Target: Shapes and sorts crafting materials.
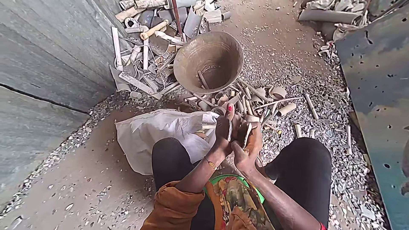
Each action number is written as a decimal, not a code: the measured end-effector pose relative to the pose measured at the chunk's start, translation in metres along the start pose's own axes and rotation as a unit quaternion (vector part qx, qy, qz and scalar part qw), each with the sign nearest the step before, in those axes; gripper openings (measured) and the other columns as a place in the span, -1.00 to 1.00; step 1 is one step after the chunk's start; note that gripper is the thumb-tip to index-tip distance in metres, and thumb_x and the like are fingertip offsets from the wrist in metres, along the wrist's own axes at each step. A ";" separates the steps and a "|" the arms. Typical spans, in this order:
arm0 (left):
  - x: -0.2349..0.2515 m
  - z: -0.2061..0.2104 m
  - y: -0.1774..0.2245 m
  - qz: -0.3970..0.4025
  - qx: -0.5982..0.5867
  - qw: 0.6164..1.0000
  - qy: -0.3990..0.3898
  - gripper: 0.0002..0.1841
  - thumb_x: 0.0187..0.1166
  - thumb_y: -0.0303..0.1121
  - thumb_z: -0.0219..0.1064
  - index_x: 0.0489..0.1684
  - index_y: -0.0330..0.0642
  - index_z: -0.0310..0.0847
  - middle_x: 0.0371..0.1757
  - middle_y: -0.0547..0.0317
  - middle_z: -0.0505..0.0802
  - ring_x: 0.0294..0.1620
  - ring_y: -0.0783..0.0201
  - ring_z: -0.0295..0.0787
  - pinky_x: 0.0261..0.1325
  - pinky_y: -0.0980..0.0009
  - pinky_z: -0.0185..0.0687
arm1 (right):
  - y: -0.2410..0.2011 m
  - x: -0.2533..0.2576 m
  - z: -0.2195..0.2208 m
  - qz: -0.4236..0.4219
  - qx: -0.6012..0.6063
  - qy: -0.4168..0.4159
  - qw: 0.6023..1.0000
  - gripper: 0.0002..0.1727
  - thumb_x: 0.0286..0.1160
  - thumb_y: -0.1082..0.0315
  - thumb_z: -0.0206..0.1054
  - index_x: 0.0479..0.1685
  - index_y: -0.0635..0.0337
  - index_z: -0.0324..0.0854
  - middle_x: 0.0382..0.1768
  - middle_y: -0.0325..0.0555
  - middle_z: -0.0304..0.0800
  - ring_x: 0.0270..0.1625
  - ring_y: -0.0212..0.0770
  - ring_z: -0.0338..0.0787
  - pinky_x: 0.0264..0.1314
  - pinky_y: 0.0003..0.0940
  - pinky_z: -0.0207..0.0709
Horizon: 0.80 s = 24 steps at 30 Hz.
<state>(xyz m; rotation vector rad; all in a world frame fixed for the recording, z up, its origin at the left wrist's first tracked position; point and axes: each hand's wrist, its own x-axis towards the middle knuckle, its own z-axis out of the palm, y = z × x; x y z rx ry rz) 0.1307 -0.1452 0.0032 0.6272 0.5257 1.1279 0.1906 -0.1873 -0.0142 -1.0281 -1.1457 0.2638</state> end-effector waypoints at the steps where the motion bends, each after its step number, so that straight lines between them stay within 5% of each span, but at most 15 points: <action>1: -0.003 0.000 0.002 0.003 0.004 1.000 -0.007 -0.64 0.74 -0.44 -0.18 -0.35 -0.19 0.57 -0.51 0.31 0.74 -0.41 0.47 0.75 -0.17 0.48 0.75 | -0.001 -0.001 -0.001 -0.013 -0.001 -0.001 1.000 -0.58 0.05 0.32 0.36 -0.11 0.41 0.45 -0.21 -0.24 0.65 -0.04 -0.72 0.65 0.11 -0.78 0.52; 4: -0.014 0.005 0.011 -0.021 0.019 0.999 -0.017 -0.63 0.73 -0.50 -0.17 -0.43 -0.09 0.55 -0.55 0.38 0.71 -0.45 0.53 0.71 -0.19 0.53 0.74 | -0.005 -0.004 -0.003 -0.042 -0.010 -0.005 0.999 -0.57 0.11 0.24 0.40 -0.10 0.35 0.44 -0.25 -0.25 0.64 -0.07 -0.70 0.65 0.09 -0.76 0.53; 7: -0.023 0.000 0.016 -0.044 -0.003 0.998 -0.044 -0.61 0.82 -0.47 -0.21 -0.30 -0.18 0.59 -0.42 0.31 0.75 -0.29 0.51 0.74 -0.03 0.54 0.70 | -0.012 -0.006 -0.005 -0.085 -0.049 -0.009 0.995 -0.51 0.14 0.13 0.44 -0.10 0.35 0.44 -0.36 -0.20 0.63 -0.19 -0.66 0.65 -0.02 -0.77 0.53; 8: -0.030 0.003 0.023 -0.066 -0.044 0.995 -0.053 -0.52 0.93 -0.30 -0.29 -0.27 -0.22 0.57 -0.37 0.24 0.70 -0.25 0.47 0.68 0.00 0.55 0.64 | -0.015 -0.007 -0.005 -0.097 -0.067 -0.014 0.993 -0.52 0.17 0.11 0.43 -0.12 0.30 0.43 -0.37 -0.20 0.62 -0.21 -0.63 0.66 -0.04 -0.76 0.53; 10: -0.025 -0.005 0.021 -0.080 -0.123 0.977 -0.154 -0.31 0.83 0.20 -0.20 -0.49 -0.04 0.71 -0.45 0.31 0.81 -0.26 0.50 0.79 -0.06 0.59 0.68 | -0.019 -0.009 -0.004 -0.124 -0.092 -0.013 0.988 -0.57 0.23 0.08 0.40 -0.13 0.24 0.45 -0.40 -0.19 0.64 -0.24 -0.55 0.69 -0.08 -0.69 0.58; 12: -0.022 -0.011 0.019 -0.085 -0.117 0.971 -0.191 -0.31 0.70 0.37 -0.11 -0.62 0.07 0.64 -0.52 0.40 0.76 -0.35 0.53 0.76 -0.19 0.61 0.65 | -0.022 -0.011 -0.004 -0.141 -0.112 -0.011 0.984 -0.60 0.29 0.07 0.36 -0.16 0.22 0.46 -0.43 -0.17 0.66 -0.26 -0.50 0.71 -0.11 -0.66 0.59; 14: -0.023 -0.014 0.018 -0.078 -0.112 0.970 -0.201 -0.35 0.63 0.38 0.02 -0.69 0.09 0.60 -0.53 0.42 0.71 -0.36 0.54 0.73 -0.23 0.63 0.62 | -0.023 -0.013 -0.005 -0.147 -0.125 -0.010 0.981 -0.62 0.30 0.06 0.35 -0.18 0.20 0.46 -0.46 -0.18 0.64 -0.31 -0.48 0.69 -0.15 -0.65 0.57; 18: -0.023 -0.001 0.020 -0.108 -0.108 0.979 -0.135 -0.24 0.73 0.37 -0.27 -0.76 0.07 0.52 -0.64 0.38 0.68 -0.47 0.52 0.71 -0.30 0.62 0.62 | -0.020 -0.014 -0.009 -0.143 -0.130 -0.010 0.981 -0.64 0.33 0.06 0.32 -0.18 0.18 0.48 -0.50 -0.18 0.64 -0.34 -0.45 0.70 -0.21 -0.61 0.57; 24: -0.025 -0.018 0.011 -0.089 -0.094 0.975 -0.182 -0.35 0.70 0.36 -0.09 -0.60 0.12 0.64 -0.50 0.43 0.73 -0.29 0.53 0.76 -0.12 0.62 0.65 | -0.018 -0.013 -0.013 -0.130 -0.133 -0.030 0.982 -0.63 0.31 0.09 0.33 -0.16 0.23 0.48 -0.45 -0.13 0.67 -0.29 -0.43 0.71 -0.16 -0.62 0.57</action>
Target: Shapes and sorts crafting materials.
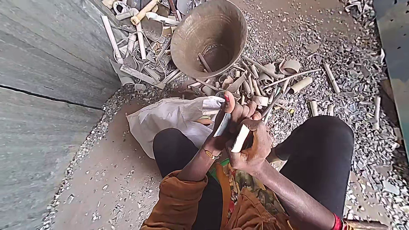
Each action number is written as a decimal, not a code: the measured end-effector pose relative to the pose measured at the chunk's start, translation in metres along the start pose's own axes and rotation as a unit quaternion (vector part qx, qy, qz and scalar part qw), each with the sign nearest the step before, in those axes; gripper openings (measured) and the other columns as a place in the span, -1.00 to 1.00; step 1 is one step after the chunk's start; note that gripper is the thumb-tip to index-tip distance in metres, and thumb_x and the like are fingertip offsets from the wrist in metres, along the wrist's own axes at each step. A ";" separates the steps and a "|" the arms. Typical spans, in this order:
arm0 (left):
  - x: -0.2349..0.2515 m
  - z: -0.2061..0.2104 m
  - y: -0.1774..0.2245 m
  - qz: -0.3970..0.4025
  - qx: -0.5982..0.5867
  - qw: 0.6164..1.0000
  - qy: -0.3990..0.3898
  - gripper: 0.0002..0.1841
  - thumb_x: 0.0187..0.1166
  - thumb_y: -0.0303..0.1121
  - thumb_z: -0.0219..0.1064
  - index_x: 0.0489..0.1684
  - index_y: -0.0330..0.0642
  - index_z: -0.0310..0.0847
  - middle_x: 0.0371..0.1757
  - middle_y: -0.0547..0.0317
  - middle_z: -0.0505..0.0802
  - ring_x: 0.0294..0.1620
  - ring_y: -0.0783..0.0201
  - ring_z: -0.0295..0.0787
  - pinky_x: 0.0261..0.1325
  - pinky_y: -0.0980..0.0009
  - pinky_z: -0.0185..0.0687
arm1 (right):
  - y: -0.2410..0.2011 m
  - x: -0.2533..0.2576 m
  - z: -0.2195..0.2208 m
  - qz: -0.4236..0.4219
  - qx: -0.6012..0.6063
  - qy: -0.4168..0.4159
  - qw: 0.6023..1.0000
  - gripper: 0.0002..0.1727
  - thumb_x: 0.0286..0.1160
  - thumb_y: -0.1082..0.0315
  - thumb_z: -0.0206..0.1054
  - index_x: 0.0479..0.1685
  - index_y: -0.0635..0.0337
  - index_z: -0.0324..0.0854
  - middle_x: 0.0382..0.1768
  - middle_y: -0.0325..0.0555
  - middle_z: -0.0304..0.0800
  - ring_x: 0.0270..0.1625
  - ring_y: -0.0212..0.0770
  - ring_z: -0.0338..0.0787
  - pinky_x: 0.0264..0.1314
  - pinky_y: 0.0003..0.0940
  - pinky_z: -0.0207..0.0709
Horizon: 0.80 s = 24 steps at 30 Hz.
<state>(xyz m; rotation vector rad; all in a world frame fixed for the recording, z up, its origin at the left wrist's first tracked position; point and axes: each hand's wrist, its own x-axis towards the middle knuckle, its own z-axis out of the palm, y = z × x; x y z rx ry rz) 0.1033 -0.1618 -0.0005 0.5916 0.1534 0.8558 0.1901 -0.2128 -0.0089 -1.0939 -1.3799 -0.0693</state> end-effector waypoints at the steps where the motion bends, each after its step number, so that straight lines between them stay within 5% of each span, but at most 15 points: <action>1: 0.001 0.000 -0.001 -0.001 0.002 1.000 0.002 -0.36 0.68 0.36 -0.07 -0.62 0.12 0.62 -0.51 0.43 0.72 -0.31 0.54 0.74 -0.14 0.62 0.63 | 0.001 -0.001 0.000 0.003 0.000 -0.002 1.000 -0.63 0.30 0.10 0.33 -0.15 0.23 0.48 -0.44 -0.12 0.68 -0.28 -0.43 0.72 -0.15 -0.63 0.58; 5: 0.005 0.009 0.004 -0.017 0.029 0.999 0.041 -0.29 0.66 0.43 -0.18 -0.69 0.12 0.51 -0.58 0.43 0.65 -0.41 0.54 0.69 -0.27 0.62 0.61 | 0.003 -0.005 0.000 0.021 0.007 -0.006 1.000 -0.56 0.29 0.06 0.35 -0.06 0.22 0.45 -0.37 -0.11 0.69 -0.22 -0.42 0.73 -0.11 -0.60 0.59; 8: 0.005 0.008 0.004 0.012 0.014 0.998 0.052 -0.38 0.75 0.31 -0.14 -0.61 0.10 0.48 -0.60 0.43 0.57 -0.44 0.52 0.62 -0.31 0.63 0.53 | 0.001 -0.010 0.000 0.058 0.041 -0.040 0.997 -0.30 0.27 -0.02 0.40 0.37 0.09 0.28 0.03 -0.07 0.62 0.13 -0.36 0.68 0.20 -0.48 0.59; 11: 0.008 0.023 0.010 0.056 0.129 0.989 0.041 -0.63 0.82 0.19 -0.17 0.00 0.19 0.40 -0.21 0.44 0.71 -0.23 0.50 0.72 -0.13 0.61 0.62 | 0.002 -0.008 0.000 0.054 0.031 -0.064 0.996 -0.23 0.26 -0.12 0.38 0.42 0.19 0.42 0.09 0.05 0.52 0.18 -0.30 0.58 0.28 -0.51 0.47; 13: 0.016 0.020 0.008 0.065 0.203 0.977 0.029 -0.38 0.69 0.42 -0.25 0.49 0.27 0.20 0.27 0.41 0.73 0.07 0.45 0.79 0.04 0.51 0.71 | 0.000 0.002 -0.004 0.018 0.008 -0.034 0.999 -0.37 0.28 -0.13 0.38 0.21 0.14 0.52 -0.01 -0.07 0.58 0.12 -0.35 0.60 0.25 -0.56 0.46; 15: 0.025 0.022 0.012 0.094 0.260 0.961 0.027 -0.23 0.70 0.42 -0.39 0.67 0.05 -0.06 0.45 0.22 0.62 0.18 0.34 0.77 0.12 0.38 0.73 | -0.005 0.023 -0.017 -0.055 -0.009 0.026 0.998 -0.48 0.38 -0.14 0.37 0.15 -0.01 0.49 -0.05 -0.28 0.59 0.06 -0.47 0.62 0.19 -0.60 0.48; 16: 0.026 0.023 0.016 0.100 0.264 0.959 0.037 -0.28 0.77 0.33 -0.38 0.71 0.02 -0.13 0.46 0.19 0.62 0.17 0.31 0.79 0.11 0.35 0.77 | -0.008 0.038 -0.027 -0.086 -0.004 0.047 0.995 -0.48 0.42 -0.15 0.39 0.23 -0.10 0.50 -0.01 -0.39 0.57 0.06 -0.55 0.59 0.18 -0.66 0.45; 17: 0.026 0.024 0.022 0.108 0.265 0.955 0.081 -0.37 0.82 0.25 -0.36 0.66 0.05 0.01 0.33 0.23 0.73 0.06 0.31 0.85 0.04 0.33 0.81 | -0.009 0.054 -0.034 -0.107 0.016 0.076 0.991 -0.43 0.37 -0.19 0.46 0.31 -0.18 0.54 0.02 -0.50 0.59 0.04 -0.61 0.60 0.13 -0.68 0.48; 19: 0.028 0.028 0.039 0.129 0.279 0.931 0.197 -0.47 0.89 0.05 -0.48 0.44 -0.02 0.26 -0.10 0.31 0.78 -0.23 0.40 0.79 -0.15 0.42 0.74 | -0.001 0.094 -0.028 -0.144 0.041 0.143 0.978 -0.34 0.30 -0.18 0.54 0.38 -0.14 0.54 0.09 -0.52 0.68 0.11 -0.59 0.66 0.20 -0.60 0.54; 20: 0.030 0.025 0.048 0.147 0.282 0.914 0.251 -0.49 0.92 0.00 -0.45 0.36 -0.07 0.33 -0.24 0.33 0.77 -0.30 0.44 0.77 -0.20 0.46 0.70 | 0.013 0.120 -0.012 -0.168 0.024 0.156 0.973 -0.30 0.34 -0.15 0.50 0.40 0.03 0.49 0.21 -0.32 0.65 0.27 -0.44 0.61 0.38 -0.46 0.45; 22: 0.029 0.006 0.066 0.164 0.287 0.897 0.294 -0.53 0.93 0.03 -0.31 0.41 -0.04 0.35 -0.22 0.36 0.73 -0.24 0.47 0.72 -0.09 0.48 0.65 | 0.050 0.171 0.033 -0.141 -0.076 0.105 0.981 -0.12 0.10 -0.03 0.50 0.40 0.48 0.48 0.29 0.36 0.58 0.31 0.14 0.61 0.33 -0.02 0.48; 24: 0.030 -0.008 0.081 0.169 0.245 0.884 0.360 -0.60 0.90 0.02 -0.13 0.40 0.03 0.42 -0.21 0.33 0.71 -0.24 0.43 0.69 -0.08 0.43 0.64 | 0.085 0.191 0.060 -0.015 -0.176 -0.032 0.984 0.13 -0.02 -0.04 0.59 0.69 0.40 0.29 0.58 0.56 0.32 0.50 0.47 0.46 0.28 0.34 0.43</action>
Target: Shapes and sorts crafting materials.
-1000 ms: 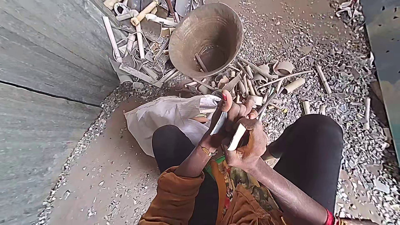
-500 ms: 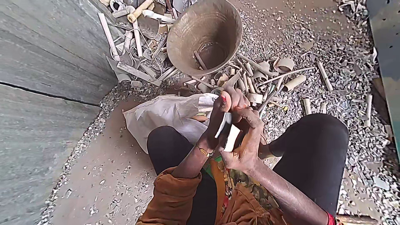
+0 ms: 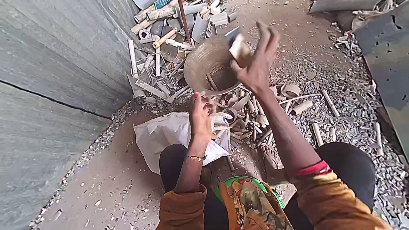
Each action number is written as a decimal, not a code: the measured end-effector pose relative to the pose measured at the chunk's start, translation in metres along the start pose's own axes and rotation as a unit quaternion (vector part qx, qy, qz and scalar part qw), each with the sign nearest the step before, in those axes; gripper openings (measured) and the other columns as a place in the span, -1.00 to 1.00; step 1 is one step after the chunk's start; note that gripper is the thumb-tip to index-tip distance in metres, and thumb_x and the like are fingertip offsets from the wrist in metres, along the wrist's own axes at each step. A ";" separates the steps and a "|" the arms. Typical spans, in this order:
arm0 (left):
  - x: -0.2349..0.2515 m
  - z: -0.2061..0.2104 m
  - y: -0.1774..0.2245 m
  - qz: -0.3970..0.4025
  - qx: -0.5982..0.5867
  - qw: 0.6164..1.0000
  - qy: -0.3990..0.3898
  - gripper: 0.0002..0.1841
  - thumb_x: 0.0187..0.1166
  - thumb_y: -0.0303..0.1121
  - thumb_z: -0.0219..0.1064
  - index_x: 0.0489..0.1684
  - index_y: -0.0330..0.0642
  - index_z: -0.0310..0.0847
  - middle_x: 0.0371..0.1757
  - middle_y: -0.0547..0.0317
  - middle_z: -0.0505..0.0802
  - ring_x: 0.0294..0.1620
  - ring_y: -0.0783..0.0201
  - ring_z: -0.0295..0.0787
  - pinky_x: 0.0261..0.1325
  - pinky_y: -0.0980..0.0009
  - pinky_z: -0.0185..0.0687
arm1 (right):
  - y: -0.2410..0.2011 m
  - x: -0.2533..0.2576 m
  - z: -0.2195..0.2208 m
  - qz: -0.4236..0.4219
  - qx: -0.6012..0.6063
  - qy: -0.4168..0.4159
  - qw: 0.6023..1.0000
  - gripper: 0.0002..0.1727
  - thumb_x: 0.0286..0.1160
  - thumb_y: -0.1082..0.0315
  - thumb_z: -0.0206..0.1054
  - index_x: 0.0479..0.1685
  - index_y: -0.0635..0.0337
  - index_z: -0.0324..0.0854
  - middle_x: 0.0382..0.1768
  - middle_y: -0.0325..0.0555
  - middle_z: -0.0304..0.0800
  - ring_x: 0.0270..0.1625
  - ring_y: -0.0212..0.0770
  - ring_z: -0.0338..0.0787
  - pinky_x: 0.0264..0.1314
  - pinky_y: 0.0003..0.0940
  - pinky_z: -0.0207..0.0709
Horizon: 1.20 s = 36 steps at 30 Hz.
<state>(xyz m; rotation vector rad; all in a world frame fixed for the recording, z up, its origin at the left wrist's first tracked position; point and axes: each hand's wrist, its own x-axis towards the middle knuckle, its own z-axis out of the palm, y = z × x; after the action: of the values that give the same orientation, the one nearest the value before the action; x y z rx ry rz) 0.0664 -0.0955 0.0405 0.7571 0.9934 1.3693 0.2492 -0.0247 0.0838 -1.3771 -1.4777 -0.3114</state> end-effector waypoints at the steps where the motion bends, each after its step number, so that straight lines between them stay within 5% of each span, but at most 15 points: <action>1: 0.006 -0.005 0.004 -0.013 -0.025 0.999 0.033 -0.64 0.89 -0.02 -0.06 0.40 0.04 0.43 -0.20 0.31 0.70 -0.24 0.39 0.68 -0.07 0.39 0.64 | 0.011 -0.002 0.009 0.035 -0.026 -0.048 0.998 0.19 -0.02 -0.08 0.60 0.77 0.31 0.20 0.66 0.56 0.22 0.57 0.55 0.37 0.29 0.45 0.36; 5: 0.011 -0.021 0.019 -0.016 -0.092 0.990 0.104 -0.84 0.84 -0.13 0.06 -0.02 0.10 0.51 -0.37 0.41 0.63 -0.38 0.43 0.61 -0.16 0.41 0.65 | 0.050 -0.081 0.006 0.069 -0.068 -0.157 0.983 -0.11 0.18 0.10 0.57 0.59 0.30 0.35 0.54 0.53 0.32 0.50 0.58 0.42 0.26 0.51 0.41; 7: 0.006 -0.027 0.025 0.000 -0.099 0.990 0.104 -0.87 0.84 -0.18 0.07 0.02 0.08 0.50 -0.26 0.36 0.63 -0.26 0.39 0.63 -0.07 0.36 0.64 | 0.078 -0.128 -0.002 0.103 -0.108 -0.242 0.959 -0.16 0.10 0.23 0.58 0.52 0.35 0.44 0.58 0.55 0.30 0.51 0.59 0.42 0.24 0.50 0.42; 9: 0.008 -0.028 0.030 0.026 -0.066 0.995 0.074 -0.88 0.83 -0.22 0.06 0.06 0.08 0.49 -0.21 0.36 0.65 -0.22 0.40 0.64 -0.06 0.39 0.63 | 0.099 -0.155 -0.019 0.188 -0.144 -0.382 0.893 -0.12 0.20 0.27 0.61 0.65 0.32 0.37 0.76 0.53 0.01 0.65 0.62 0.25 0.40 0.56 0.30; 12: 0.033 -0.028 0.027 0.096 0.078 0.990 -0.065 -0.88 0.82 -0.25 0.08 0.02 0.20 0.54 -0.42 0.53 0.62 -0.41 0.56 0.58 -0.20 0.56 0.60 | 0.131 -0.155 -0.047 0.290 -0.184 -0.555 0.757 -0.05 0.34 0.16 0.59 0.77 0.24 0.22 0.86 0.46 -0.35 0.73 0.63 0.08 0.45 0.60 0.25; 13: 0.042 -0.028 0.025 0.110 0.148 0.977 -0.107 -0.87 0.81 -0.23 0.10 0.10 0.21 0.55 -0.42 0.51 0.62 -0.41 0.57 0.59 -0.21 0.59 0.59 | 0.140 -0.149 -0.054 0.295 -0.189 -0.571 0.742 -0.08 0.35 0.16 0.61 0.73 0.25 0.27 0.85 0.49 -0.31 0.71 0.63 0.13 0.44 0.57 0.30; 16: 0.063 -0.015 0.016 0.159 0.328 0.917 -0.161 -0.78 0.81 -0.21 0.16 0.29 0.04 0.51 -0.19 0.35 0.71 -0.36 0.52 0.64 -0.23 0.56 0.61 | 0.168 -0.115 -0.066 0.224 -0.200 -0.541 0.786 -0.28 0.32 0.23 0.62 0.53 0.25 0.52 0.77 0.50 -0.01 0.57 0.60 0.38 0.36 0.51 0.41; 20: 0.066 0.004 -0.008 0.232 0.425 0.858 -0.171 -0.74 0.75 -0.30 0.18 0.26 -0.17 0.58 -0.11 0.19 0.79 -0.32 0.44 0.71 -0.21 0.45 0.68 | 0.220 -0.089 -0.069 0.141 -0.187 -0.515 0.825 -0.57 0.37 0.32 0.54 0.22 0.29 0.68 0.43 0.43 0.49 0.33 0.51 0.61 0.12 0.47 0.54; 22: 0.061 0.016 -0.018 0.292 0.470 0.814 -0.177 -0.76 0.69 -0.33 0.20 0.13 -0.23 0.66 -0.16 0.20 0.82 -0.28 0.47 0.73 -0.17 0.46 0.69 | 0.249 -0.086 -0.059 0.168 -0.152 -0.553 0.802 -0.59 0.46 0.33 0.49 0.25 0.32 0.66 0.27 0.42 0.60 0.28 0.45 0.65 0.22 0.42 0.51; 26: 0.036 0.031 -0.039 0.374 0.545 0.696 -0.282 -0.79 0.68 -0.26 0.26 -0.09 -0.14 0.80 -0.20 0.16 0.91 -0.15 0.36 0.83 -0.03 0.34 0.73 | 0.300 -0.105 -0.034 0.225 -0.120 -0.673 0.694 -0.47 0.49 0.29 0.50 0.39 0.40 0.59 0.29 0.49 0.63 0.40 0.46 0.59 0.41 0.41 0.38; 29: 0.017 0.031 -0.069 0.294 0.615 0.594 -0.427 -0.73 0.72 -0.13 0.21 0.04 0.04 0.82 -0.10 0.15 0.92 -0.12 0.07 0.86 -0.09 0.04 0.74 | 0.336 -0.121 -0.008 0.235 -0.172 -0.680 0.673 -0.42 0.45 0.26 0.51 0.43 0.36 0.55 0.38 0.50 0.52 0.40 0.49 0.57 0.30 0.46 0.44; 32: -0.003 0.028 -0.096 -0.013 0.712 0.472 -0.520 -0.61 0.70 -0.15 0.28 0.45 0.06 0.71 0.34 -0.02 0.83 0.30 -0.26 0.76 0.20 -0.28 0.64 | 0.357 -0.132 0.028 0.137 -0.206 -0.574 0.781 -0.58 0.46 0.45 0.36 0.32 0.35 0.61 0.41 0.44 0.56 0.42 0.49 0.58 0.29 0.43 0.44; 34: -0.001 0.025 -0.108 -0.159 0.717 0.410 -0.541 -0.59 0.71 -0.24 0.29 0.50 -0.04 0.67 0.44 -0.13 0.77 0.44 -0.38 0.64 0.33 -0.37 0.50 | 0.365 -0.135 0.056 0.081 -0.180 -0.505 0.840 -0.72 0.48 0.51 0.27 0.13 0.40 0.66 0.19 0.41 0.66 0.32 0.45 0.64 0.14 0.35 0.48; 36: 0.010 0.029 -0.111 -0.213 0.705 0.379 -0.560 -0.57 0.74 -0.23 0.26 0.55 -0.07 0.63 0.45 -0.16 0.76 0.46 -0.38 0.62 0.40 -0.35 0.45 | 0.358 -0.137 0.074 0.148 -0.146 -0.547 0.811 -0.75 0.54 0.38 0.31 0.03 0.40 0.65 -0.01 0.38 0.71 0.17 0.42 0.72 0.01 0.34 0.53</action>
<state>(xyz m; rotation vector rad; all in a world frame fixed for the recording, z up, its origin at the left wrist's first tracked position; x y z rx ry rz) 0.1398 -0.0919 -0.0479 2.0249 0.8044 -1.0019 0.4867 0.0619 -0.2135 -2.1836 -2.1126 0.6071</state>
